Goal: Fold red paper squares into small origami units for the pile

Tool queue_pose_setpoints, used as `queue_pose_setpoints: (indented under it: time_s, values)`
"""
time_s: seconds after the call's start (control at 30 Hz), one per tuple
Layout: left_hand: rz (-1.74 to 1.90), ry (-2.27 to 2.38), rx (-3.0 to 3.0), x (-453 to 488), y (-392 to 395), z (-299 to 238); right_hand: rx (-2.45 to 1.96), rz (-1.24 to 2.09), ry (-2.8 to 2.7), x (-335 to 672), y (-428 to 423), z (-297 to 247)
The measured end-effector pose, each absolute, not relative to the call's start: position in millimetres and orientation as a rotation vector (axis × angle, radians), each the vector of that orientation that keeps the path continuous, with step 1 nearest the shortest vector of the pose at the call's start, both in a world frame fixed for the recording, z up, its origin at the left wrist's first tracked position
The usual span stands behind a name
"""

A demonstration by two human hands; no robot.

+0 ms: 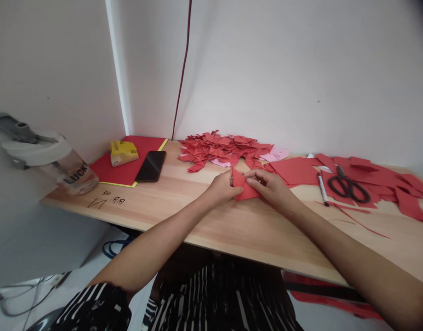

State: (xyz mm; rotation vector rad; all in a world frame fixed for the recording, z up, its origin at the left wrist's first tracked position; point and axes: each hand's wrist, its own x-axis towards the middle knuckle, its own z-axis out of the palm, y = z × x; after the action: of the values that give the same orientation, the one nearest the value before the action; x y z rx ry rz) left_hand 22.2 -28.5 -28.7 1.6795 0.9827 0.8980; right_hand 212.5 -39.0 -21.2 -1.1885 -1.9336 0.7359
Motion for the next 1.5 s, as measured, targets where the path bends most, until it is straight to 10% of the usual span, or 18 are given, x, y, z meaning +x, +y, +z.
queue_pose_setpoints:
  time_s: [0.47, 1.03, 1.5]
  values:
    - [0.967, 1.009, 1.233, 22, -27, -22, -0.861, -0.175, -2.194, 208, -48, -14]
    - [0.834, 1.006, 1.155, 15, -30, -13, -0.826, -0.205, -2.267, 207, -46, -28]
    - [0.622, 0.869, 3.069, -8, -14, -23, -0.894, 0.115, -2.325, 210, -45, -31]
